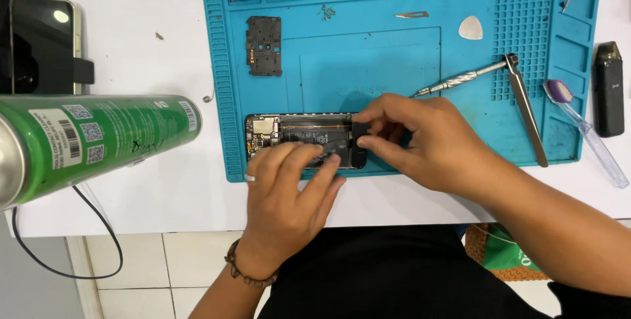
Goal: The person uses a screwdriver to remove multiple screws from the back of a disassembled smartphone placed on a blue anti-static mat. Screws are placed on the mat as they are removed. The person then uses their fingers to lift and remove a black metal bracket from the phone's interior.
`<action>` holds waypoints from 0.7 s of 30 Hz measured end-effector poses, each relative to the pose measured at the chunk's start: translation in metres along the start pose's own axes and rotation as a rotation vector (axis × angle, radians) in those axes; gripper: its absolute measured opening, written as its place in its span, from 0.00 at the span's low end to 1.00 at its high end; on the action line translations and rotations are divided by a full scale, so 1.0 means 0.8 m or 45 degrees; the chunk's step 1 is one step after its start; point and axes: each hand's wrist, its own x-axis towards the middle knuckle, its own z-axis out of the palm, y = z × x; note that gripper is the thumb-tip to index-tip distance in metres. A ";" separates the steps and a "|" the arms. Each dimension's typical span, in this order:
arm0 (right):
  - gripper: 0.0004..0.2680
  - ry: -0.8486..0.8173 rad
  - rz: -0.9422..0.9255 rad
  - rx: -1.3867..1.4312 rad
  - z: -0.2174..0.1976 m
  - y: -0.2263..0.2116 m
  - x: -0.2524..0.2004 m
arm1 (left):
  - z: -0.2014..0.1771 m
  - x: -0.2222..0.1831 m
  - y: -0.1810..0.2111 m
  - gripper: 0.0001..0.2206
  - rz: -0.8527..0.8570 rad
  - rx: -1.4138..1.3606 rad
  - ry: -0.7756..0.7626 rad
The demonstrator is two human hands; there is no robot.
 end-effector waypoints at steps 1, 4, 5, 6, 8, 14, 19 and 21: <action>0.09 -0.001 -0.001 0.000 0.002 0.000 0.000 | 0.003 0.002 0.001 0.07 -0.001 0.001 0.000; 0.09 0.039 -0.081 -0.101 0.002 0.000 0.000 | 0.010 0.009 0.004 0.01 0.039 -0.022 0.030; 0.09 0.059 -0.207 -0.094 0.001 -0.003 0.000 | 0.010 0.010 0.006 0.02 0.066 -0.017 0.043; 0.09 0.079 -0.333 -0.087 -0.001 -0.004 0.001 | 0.011 0.012 0.007 0.04 0.093 -0.012 0.055; 0.10 0.072 -0.296 -0.113 0.000 -0.002 0.002 | 0.011 0.015 0.007 0.04 0.117 -0.014 0.036; 0.10 0.049 -0.248 -0.225 0.003 0.005 0.007 | 0.012 0.016 0.005 0.05 0.165 -0.026 0.016; 0.09 0.035 -0.349 -0.287 0.003 0.009 0.008 | 0.012 0.014 0.004 0.05 0.191 -0.011 -0.040; 0.09 0.029 -0.372 -0.333 0.002 0.007 0.008 | 0.014 0.012 0.004 0.08 0.207 0.016 -0.043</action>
